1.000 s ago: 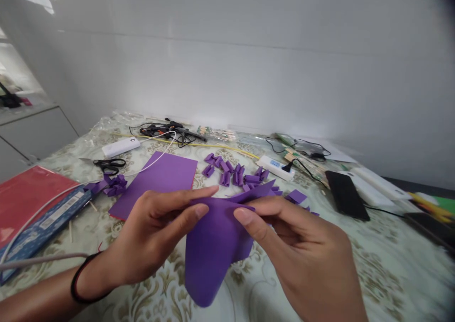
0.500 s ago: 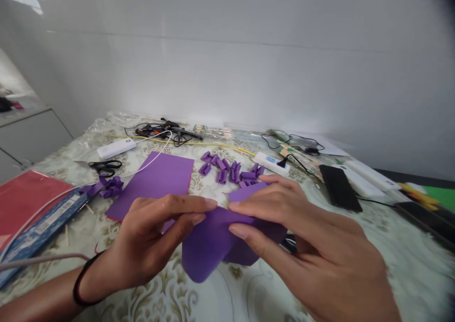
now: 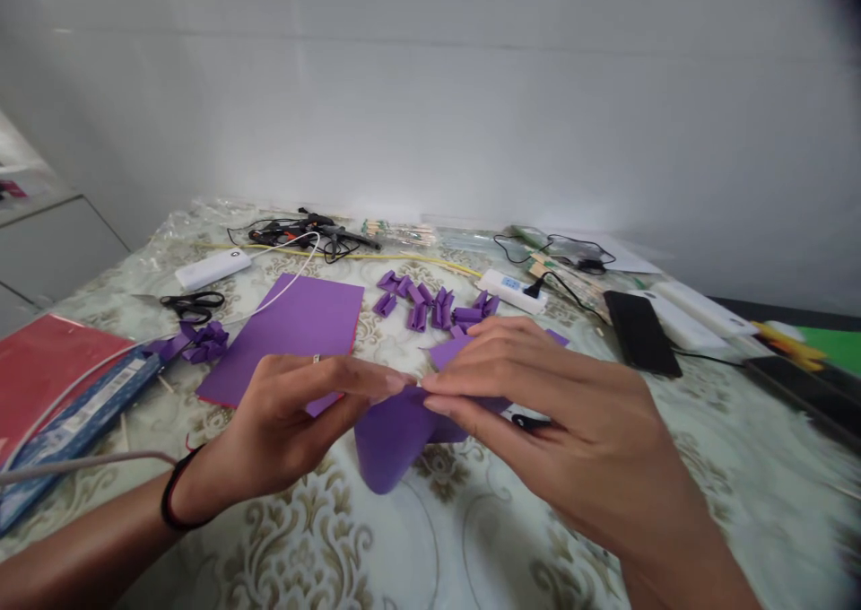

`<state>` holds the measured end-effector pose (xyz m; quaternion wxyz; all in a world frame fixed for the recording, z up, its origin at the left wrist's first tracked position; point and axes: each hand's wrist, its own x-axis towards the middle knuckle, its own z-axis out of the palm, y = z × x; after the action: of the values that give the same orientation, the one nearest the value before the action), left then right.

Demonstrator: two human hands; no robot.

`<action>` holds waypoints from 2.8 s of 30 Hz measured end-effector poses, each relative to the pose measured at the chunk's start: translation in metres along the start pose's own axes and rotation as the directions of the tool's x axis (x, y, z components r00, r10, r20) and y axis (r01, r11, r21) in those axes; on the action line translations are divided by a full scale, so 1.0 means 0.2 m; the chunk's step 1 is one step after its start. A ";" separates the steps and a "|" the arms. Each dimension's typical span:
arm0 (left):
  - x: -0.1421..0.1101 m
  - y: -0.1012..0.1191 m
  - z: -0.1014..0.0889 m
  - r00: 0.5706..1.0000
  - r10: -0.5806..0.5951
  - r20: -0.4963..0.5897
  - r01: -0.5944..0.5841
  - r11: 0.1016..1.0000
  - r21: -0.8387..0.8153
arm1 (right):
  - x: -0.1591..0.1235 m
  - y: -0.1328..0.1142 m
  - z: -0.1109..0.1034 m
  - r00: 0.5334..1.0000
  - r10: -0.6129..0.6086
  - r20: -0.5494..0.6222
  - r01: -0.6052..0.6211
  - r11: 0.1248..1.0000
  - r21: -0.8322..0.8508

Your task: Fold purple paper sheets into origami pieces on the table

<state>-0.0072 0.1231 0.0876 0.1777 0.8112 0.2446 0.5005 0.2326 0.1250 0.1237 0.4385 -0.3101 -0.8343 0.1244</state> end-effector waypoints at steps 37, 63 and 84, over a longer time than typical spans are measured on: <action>0.01 0.06 -0.05 0.997 -0.076 0.030 0.074 0.995 0.070 | -0.01 -0.02 -0.06 0.877 0.453 0.161 -0.475 0.868 0.144; 0.02 0.08 -0.07 0.931 -0.347 0.116 0.349 0.937 0.003 | -0.05 0.00 -0.04 0.870 0.432 0.239 -0.462 0.882 0.087; 0.01 0.05 -0.05 0.826 -0.517 -0.225 0.531 0.847 0.006 | -0.02 0.09 0.15 0.633 0.660 0.404 -0.677 0.220 0.702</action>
<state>-0.0143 0.1167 0.0978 0.2529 0.6595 0.4924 0.5085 0.2171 0.1384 0.0952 0.4224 -0.3986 -0.4664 0.6672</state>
